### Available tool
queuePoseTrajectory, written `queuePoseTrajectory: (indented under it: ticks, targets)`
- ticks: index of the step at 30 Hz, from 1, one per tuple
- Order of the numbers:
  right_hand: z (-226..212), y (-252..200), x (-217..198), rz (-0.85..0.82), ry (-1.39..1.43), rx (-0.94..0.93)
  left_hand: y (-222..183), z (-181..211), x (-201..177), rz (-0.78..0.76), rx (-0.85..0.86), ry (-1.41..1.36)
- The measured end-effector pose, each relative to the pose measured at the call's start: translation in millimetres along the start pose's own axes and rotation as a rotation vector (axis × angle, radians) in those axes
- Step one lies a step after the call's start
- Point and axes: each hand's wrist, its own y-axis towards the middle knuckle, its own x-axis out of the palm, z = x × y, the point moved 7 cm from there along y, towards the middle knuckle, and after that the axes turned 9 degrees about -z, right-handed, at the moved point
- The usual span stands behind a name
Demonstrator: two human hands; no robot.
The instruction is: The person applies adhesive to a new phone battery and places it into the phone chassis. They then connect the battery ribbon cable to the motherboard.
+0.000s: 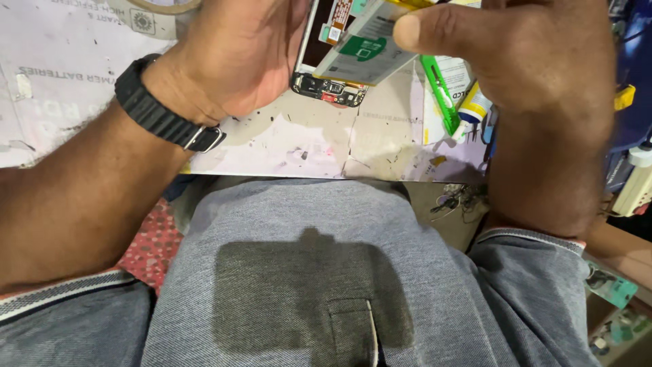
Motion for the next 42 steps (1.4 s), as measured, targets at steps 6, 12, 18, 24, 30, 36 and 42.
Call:
queuePoseTrajectory:
  ticks: [6,12,18,24,30,36,42]
  targets:
    - [-20.6,2.2,9.3,0.001,-0.012,0.014,-0.3,0.2,-0.5,0.026,0.011,0.076]
    - [0.6,27.1,9.1,-0.184,-0.116,-0.161,-1.7,3.4,4.9,0.031,0.017,0.066]
    - [8.6,11.7,12.3,-0.175,-0.022,-0.207,-1.9,6.6,9.3,0.032,0.019,0.062]
    - [8.6,14.5,15.5,-0.131,0.101,-0.1,1.3,6.6,11.8,0.029,0.01,0.046]
    - [5.4,22.5,18.3,-0.161,0.208,-0.118,5.1,4.8,16.5,0.047,-0.019,-0.022]
    - [-12.6,27.9,15.0,-0.075,-0.045,-0.279,7.6,13.0,29.5,0.017,-0.014,0.06]
    - [-32.0,23.7,13.3,0.067,-0.504,-0.387,10.8,15.6,38.0,0.06,-0.031,0.141]
